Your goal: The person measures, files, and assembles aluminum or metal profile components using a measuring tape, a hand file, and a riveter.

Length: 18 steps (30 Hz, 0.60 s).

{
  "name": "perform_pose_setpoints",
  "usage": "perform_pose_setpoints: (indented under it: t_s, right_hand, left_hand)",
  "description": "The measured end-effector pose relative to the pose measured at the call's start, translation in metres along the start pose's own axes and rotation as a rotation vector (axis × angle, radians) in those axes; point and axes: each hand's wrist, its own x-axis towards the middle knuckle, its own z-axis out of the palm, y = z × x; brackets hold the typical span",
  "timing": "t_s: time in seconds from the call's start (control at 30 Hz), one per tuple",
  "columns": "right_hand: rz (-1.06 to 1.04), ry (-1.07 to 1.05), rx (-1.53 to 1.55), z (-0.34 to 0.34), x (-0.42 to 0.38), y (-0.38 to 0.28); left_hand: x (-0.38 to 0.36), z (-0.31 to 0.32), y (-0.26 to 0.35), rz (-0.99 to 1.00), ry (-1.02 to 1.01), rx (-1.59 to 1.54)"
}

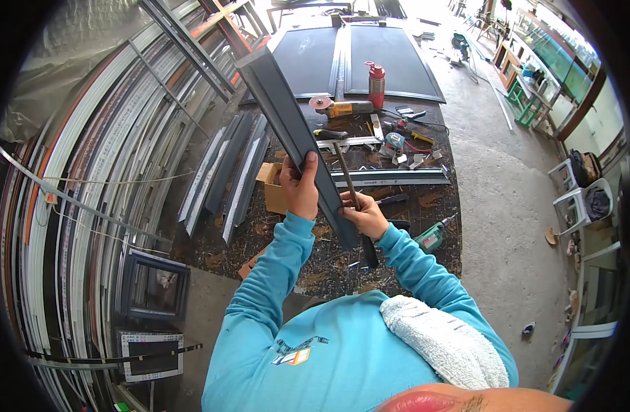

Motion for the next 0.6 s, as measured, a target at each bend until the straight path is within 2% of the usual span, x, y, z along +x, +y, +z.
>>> perform_pose_setpoints:
  t_s: [0.07, 0.1, 0.17, 0.2, 0.23, 0.43, 0.47, 0.6]
  right_hand:
    - [0.022, -0.012, -0.006, 0.000, -0.004, -0.004]
    - [0.011, -0.056, -0.067, -0.007, -0.004, 0.003]
    - [0.004, -0.115, -0.119, -0.010, -0.016, -0.007]
    - [-0.007, -0.146, -0.196, -0.016, -0.023, -0.008]
    - [-0.008, -0.178, -0.269, -0.022, -0.029, -0.004]
    - [0.071, -0.183, -0.032, -0.014, -0.043, 0.011]
    - [0.091, -0.182, 0.040, -0.009, -0.044, 0.011]
    - [0.107, -0.182, 0.171, 0.003, -0.049, -0.004]
  left_hand:
    - [0.007, -0.003, 0.003, 0.044, 0.014, 0.062]
    - [0.013, -0.010, 0.011, -0.051, 0.086, 0.119]
    - [0.026, -0.009, 0.047, -0.100, 0.188, -0.054]
    - [0.045, -0.031, 0.050, -0.149, 0.120, -0.131]
    - [0.040, -0.020, 0.077, -0.101, 0.185, -0.078]
    - [0.065, -0.091, 0.094, -0.106, 0.385, 0.029]
    - [0.066, -0.100, 0.093, -0.180, 0.467, 0.008]
    - [0.065, -0.131, 0.093, -0.172, 0.527, 0.090]
